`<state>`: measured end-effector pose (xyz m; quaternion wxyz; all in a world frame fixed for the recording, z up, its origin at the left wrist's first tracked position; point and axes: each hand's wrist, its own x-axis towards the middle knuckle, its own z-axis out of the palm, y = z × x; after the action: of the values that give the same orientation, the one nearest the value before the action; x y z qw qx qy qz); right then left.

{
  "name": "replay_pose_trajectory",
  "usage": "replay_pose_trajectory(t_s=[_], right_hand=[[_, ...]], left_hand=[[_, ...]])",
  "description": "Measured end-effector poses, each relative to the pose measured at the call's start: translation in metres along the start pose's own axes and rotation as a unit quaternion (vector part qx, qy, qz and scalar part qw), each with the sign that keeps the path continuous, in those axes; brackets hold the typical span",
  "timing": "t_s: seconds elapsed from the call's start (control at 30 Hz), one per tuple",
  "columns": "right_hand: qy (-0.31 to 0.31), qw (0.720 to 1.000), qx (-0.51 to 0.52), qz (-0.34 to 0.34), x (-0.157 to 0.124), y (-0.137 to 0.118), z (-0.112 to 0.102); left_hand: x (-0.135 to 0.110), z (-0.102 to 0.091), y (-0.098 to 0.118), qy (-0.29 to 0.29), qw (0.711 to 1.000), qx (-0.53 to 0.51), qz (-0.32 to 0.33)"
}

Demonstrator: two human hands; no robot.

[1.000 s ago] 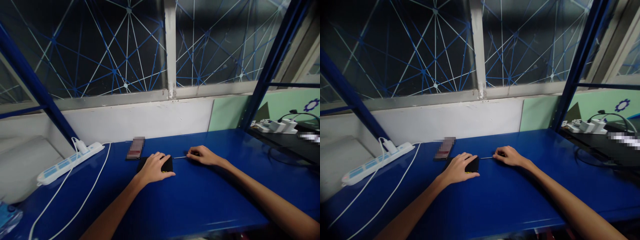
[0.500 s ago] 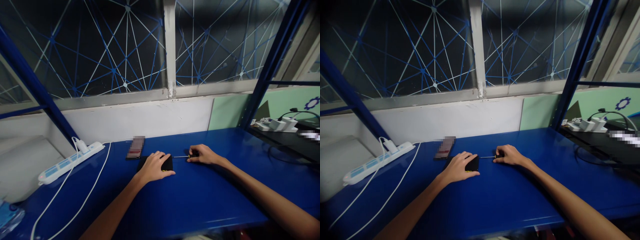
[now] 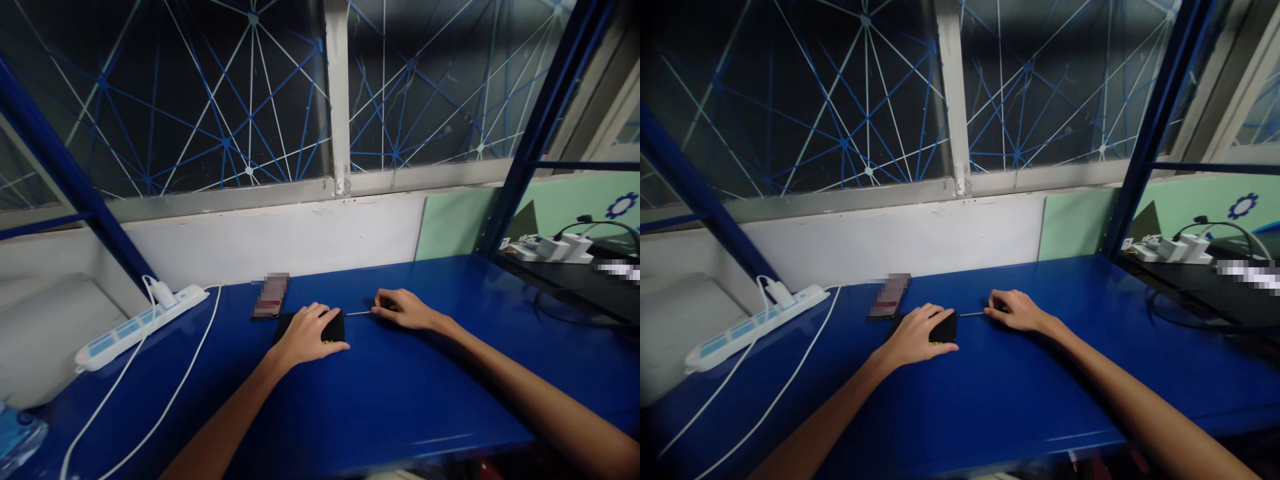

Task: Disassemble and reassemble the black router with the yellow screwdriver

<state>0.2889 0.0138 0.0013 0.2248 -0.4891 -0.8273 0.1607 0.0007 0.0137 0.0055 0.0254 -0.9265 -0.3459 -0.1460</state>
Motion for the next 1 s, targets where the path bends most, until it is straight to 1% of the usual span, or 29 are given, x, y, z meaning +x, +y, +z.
replay_pose_trajectory(t_s=[0.13, 0.37, 0.53, 0.67, 0.83, 1.0], right_hand=[[-0.011, 1.000, -0.022, -0.001, 0.0007, 0.0013, -0.0005], [0.014, 1.000, -0.016, -0.014, 0.0022, 0.0040, -0.0013], [0.000, 1.000, -0.006, 0.005, 0.0024, 0.0067, 0.0019], [-0.005, 1.000, -0.008, 0.005, 0.0026, 0.0087, 0.0035], [0.006, 1.000, -0.010, 0.003, 0.0015, 0.0043, 0.0026], [-0.006, 1.000, -0.029, 0.000, 0.0008, 0.0016, 0.0001]], left_hand=[[-0.0002, 0.0000, 0.0000, -0.001, 1.000, -0.005, -0.001], [-0.0003, 0.0024, -0.0017, -0.001, 1.000, -0.007, 0.002], [0.0003, 0.0028, -0.0016, 0.008, 1.000, 0.000, 0.005], [0.0006, 0.0017, -0.0008, 0.007, 1.000, 0.002, 0.007], [-0.0002, 0.0012, -0.0001, 0.010, 1.000, -0.007, 0.009], [0.0000, -0.0016, 0.0026, 0.005, 1.000, -0.010, 0.004]])
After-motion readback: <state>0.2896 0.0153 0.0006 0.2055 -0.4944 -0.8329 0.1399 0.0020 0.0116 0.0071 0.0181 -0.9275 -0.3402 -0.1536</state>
